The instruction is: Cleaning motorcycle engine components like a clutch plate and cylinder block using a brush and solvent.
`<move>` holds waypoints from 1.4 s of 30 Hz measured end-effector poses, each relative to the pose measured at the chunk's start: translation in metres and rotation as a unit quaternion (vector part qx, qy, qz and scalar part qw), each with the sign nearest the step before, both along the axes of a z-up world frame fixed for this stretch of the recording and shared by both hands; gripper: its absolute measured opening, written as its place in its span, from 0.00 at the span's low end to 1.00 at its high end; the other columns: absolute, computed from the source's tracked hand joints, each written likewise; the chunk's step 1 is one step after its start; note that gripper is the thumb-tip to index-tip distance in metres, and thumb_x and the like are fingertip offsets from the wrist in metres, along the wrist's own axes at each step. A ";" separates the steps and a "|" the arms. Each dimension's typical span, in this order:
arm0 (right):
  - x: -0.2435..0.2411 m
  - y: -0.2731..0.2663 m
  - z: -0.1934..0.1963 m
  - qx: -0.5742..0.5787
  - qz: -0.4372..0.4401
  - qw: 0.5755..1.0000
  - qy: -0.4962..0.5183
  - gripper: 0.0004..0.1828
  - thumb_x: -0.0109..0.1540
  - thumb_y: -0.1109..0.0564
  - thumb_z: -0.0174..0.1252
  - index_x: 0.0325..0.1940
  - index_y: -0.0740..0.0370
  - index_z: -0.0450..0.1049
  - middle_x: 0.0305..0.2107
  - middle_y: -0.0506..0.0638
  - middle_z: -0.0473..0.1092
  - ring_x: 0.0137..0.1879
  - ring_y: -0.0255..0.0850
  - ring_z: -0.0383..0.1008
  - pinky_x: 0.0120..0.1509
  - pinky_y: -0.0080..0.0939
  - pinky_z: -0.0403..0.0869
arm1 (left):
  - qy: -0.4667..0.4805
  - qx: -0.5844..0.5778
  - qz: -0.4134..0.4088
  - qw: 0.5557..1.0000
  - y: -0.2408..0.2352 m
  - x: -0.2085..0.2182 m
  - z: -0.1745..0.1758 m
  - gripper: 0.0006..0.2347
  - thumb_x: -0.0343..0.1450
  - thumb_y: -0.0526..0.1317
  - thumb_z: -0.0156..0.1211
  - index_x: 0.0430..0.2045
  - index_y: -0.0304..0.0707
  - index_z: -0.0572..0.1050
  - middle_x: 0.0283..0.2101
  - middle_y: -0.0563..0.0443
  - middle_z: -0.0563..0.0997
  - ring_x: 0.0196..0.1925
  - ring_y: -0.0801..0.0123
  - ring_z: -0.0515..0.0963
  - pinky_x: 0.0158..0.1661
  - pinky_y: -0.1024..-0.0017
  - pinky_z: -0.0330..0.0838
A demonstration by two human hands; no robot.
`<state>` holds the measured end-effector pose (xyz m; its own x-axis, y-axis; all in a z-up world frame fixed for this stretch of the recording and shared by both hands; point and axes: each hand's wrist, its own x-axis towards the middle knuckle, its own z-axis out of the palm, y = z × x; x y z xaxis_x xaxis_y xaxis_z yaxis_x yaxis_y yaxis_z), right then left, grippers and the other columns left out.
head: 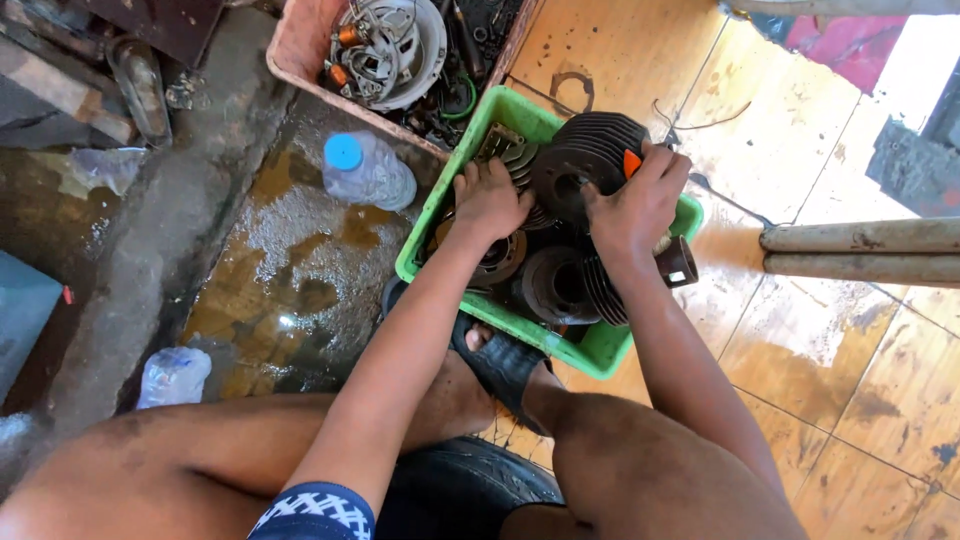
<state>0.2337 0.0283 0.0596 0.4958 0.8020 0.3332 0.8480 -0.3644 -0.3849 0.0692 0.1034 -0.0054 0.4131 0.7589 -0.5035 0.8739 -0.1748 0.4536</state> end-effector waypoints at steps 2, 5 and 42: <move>0.000 -0.001 -0.002 -0.007 0.007 1.000 -0.004 0.47 0.40 0.59 0.85 0.55 0.63 0.62 0.46 0.53 0.57 0.49 0.65 0.71 0.39 0.69 0.81 | -0.019 -0.035 0.003 0.999 -0.001 -0.013 0.014 0.34 0.75 0.58 0.43 0.68 0.27 0.52 0.68 0.27 0.63 0.71 0.41 0.58 0.63 0.53 0.54; 0.003 0.002 -0.005 -0.018 0.021 1.000 -0.012 0.47 0.40 0.59 0.85 0.55 0.63 0.63 0.46 0.53 0.57 0.51 0.64 0.70 0.39 0.69 0.80 | -0.036 -0.067 -0.012 0.997 0.001 -0.029 0.026 0.36 0.75 0.60 0.41 0.72 0.28 0.51 0.72 0.29 0.57 0.73 0.42 0.55 0.67 0.52 0.54; -0.037 0.000 0.056 -0.161 0.315 0.935 0.008 0.49 0.39 0.39 0.80 0.56 0.56 0.66 0.44 0.55 0.62 0.51 0.62 0.74 0.47 0.63 0.78 | -0.296 -0.051 0.052 0.953 -0.020 -0.080 0.077 0.44 0.54 0.52 0.76 0.66 0.42 0.63 0.60 0.39 0.74 0.63 0.43 0.75 0.60 0.46 0.73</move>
<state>0.1963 0.0278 0.1158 -0.1053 0.9942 0.0209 0.9284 0.1058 -0.3561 -0.0109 0.0836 0.0714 0.5721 0.7710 -0.2796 0.4708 -0.0296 0.8817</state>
